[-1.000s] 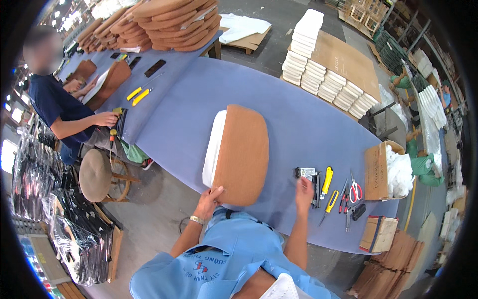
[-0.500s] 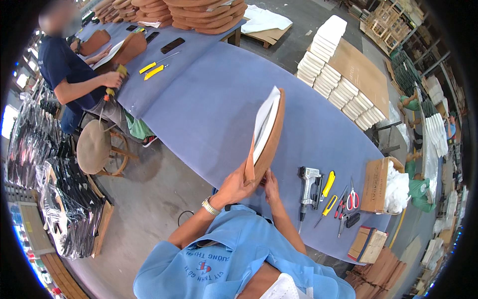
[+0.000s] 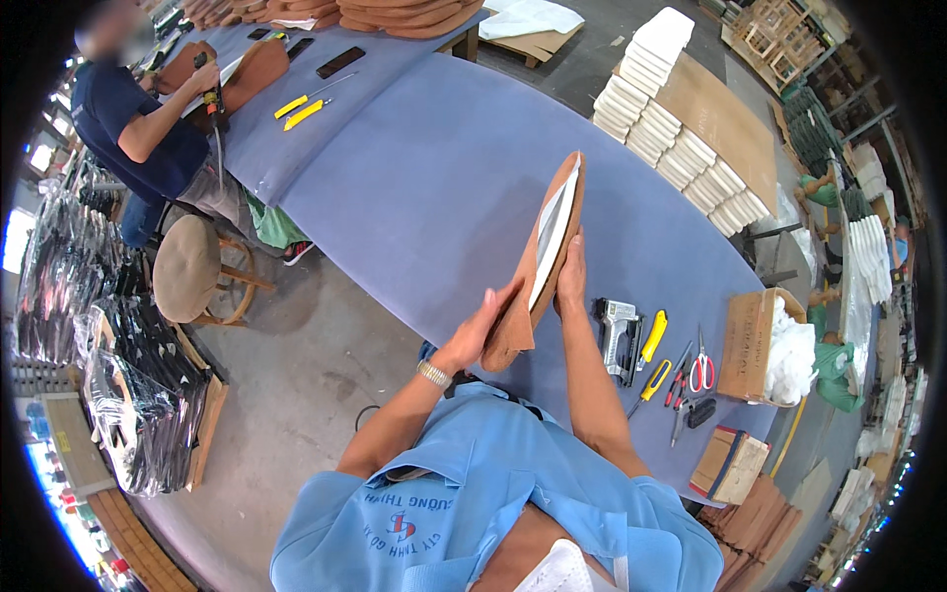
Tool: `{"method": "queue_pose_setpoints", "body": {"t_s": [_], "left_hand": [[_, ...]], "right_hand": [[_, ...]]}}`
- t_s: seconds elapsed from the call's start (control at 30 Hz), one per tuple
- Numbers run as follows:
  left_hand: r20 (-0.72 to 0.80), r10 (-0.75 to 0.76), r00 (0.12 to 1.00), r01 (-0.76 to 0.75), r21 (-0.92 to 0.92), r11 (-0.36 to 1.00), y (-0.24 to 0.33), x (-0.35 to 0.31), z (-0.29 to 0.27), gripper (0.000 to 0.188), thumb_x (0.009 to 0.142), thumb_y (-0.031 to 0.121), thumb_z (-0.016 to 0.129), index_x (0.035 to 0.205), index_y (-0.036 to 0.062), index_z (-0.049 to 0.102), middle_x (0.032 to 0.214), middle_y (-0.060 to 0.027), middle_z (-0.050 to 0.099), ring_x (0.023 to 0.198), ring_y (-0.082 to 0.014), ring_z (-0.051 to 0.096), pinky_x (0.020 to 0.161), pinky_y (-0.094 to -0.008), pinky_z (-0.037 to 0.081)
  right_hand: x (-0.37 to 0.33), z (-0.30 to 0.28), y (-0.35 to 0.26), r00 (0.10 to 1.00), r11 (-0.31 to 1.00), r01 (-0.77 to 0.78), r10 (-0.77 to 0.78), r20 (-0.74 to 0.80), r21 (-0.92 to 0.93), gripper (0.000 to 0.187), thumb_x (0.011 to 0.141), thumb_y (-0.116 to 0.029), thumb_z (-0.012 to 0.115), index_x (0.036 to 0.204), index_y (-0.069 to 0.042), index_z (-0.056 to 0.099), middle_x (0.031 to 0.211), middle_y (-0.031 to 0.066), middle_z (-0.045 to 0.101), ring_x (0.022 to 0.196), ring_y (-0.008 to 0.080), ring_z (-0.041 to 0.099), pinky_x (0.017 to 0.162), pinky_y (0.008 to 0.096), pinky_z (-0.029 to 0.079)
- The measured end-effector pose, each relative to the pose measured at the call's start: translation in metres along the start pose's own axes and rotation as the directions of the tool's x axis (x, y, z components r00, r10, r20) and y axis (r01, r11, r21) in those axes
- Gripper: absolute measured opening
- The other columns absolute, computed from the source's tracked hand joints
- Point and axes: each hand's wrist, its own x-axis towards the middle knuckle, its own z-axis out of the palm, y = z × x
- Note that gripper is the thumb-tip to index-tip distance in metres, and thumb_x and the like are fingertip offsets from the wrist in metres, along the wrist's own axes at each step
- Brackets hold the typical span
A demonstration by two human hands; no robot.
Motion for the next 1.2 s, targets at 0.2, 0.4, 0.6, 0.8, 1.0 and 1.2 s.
{"method": "queue_pose_setpoints", "body": {"t_s": [0.2, 0.4, 0.6, 0.8, 1.0, 1.2], "left_hand": [[-0.143, -0.394, 0.908, 0.411, 0.116, 0.904, -0.026, 0.077, -0.010, 0.089, 0.106, 0.072, 0.018, 0.166, 0.0066, 0.027, 0.167, -0.0193, 0.034, 0.153, -0.0291, 0.034, 0.126, -0.0400, 0.028], [-0.065, -0.256, 0.965, 0.264, 0.253, 0.931, -0.121, 0.163, -0.047, 0.083, 0.109, 0.065, 0.015, 0.165, 0.0036, 0.025, 0.169, -0.0227, 0.027, 0.159, -0.0327, 0.021, 0.129, -0.0393, 0.017], [0.087, -0.243, 0.966, 0.230, 0.142, 0.963, -0.091, 0.217, -0.037, 0.080, 0.110, 0.063, 0.018, 0.166, 0.0058, 0.023, 0.171, -0.0194, 0.023, 0.159, -0.0301, 0.018, 0.130, -0.0393, 0.015], [0.095, -0.168, 0.981, 0.161, 0.070, 0.984, -0.064, 0.237, -0.040, 0.077, 0.111, 0.061, 0.022, 0.167, 0.0080, 0.021, 0.172, -0.0161, 0.019, 0.160, -0.0276, 0.015, 0.130, -0.0393, 0.014], [0.020, 0.092, 0.996, -0.091, -0.026, 0.996, 0.021, 0.212, -0.018, 0.075, 0.111, 0.060, 0.025, 0.168, 0.0102, 0.019, 0.174, -0.0129, 0.016, 0.161, -0.0250, 0.012, 0.130, -0.0393, 0.012], [-0.050, 0.460, 0.886, -0.463, -0.127, 0.877, 0.132, 0.165, 0.031, 0.075, 0.112, 0.058, 0.026, 0.169, 0.0114, 0.014, 0.175, -0.0109, 0.012, 0.161, -0.0250, 0.010, 0.131, -0.0391, 0.010]], "right_hand": [[-0.014, 0.002, 0.019, 0.995, 0.983, -0.102, 0.102, 0.005, 0.152, 0.066, 0.115, -0.047, 0.022, 0.168, -0.008, 0.016, 0.168, 0.0141, 0.030, 0.153, 0.0281, 0.035, 0.125, 0.0392, 0.031], [0.001, -0.007, 0.035, 0.993, 0.979, -0.117, 0.119, 0.001, 0.169, 0.063, 0.115, -0.047, 0.022, 0.169, -0.014, 0.015, 0.169, 0.0117, 0.029, 0.152, 0.0264, 0.037, 0.125, 0.0391, 0.033], [0.027, -0.013, 0.021, 0.994, 0.973, -0.108, 0.108, 0.010, 0.205, 0.069, 0.114, -0.050, 0.025, 0.168, -0.009, 0.013, 0.173, 0.0100, 0.021, 0.158, 0.0241, 0.025, 0.128, 0.0371, 0.025], [0.049, -0.007, 0.014, 0.954, 0.932, -0.293, 0.299, 0.007, 0.212, 0.069, 0.114, -0.054, 0.025, 0.167, -0.010, 0.024, 0.170, 0.0111, 0.029, 0.155, 0.0251, 0.030, 0.126, 0.0373, 0.028], [0.053, 0.005, 0.002, 0.980, 0.973, -0.186, 0.193, -0.043, 0.137, 0.073, 0.112, -0.058, 0.026, 0.164, -0.007, 0.031, 0.164, 0.0145, 0.039, 0.150, 0.0267, 0.040, 0.125, 0.0397, 0.032], [0.044, 0.010, -0.064, 0.994, 0.939, 0.098, -0.106, 0.009, 0.329, 0.075, 0.111, -0.059, 0.032, 0.161, -0.003, 0.033, 0.159, 0.0149, 0.045, 0.144, 0.0281, 0.047, 0.123, 0.0417, 0.037]]}}
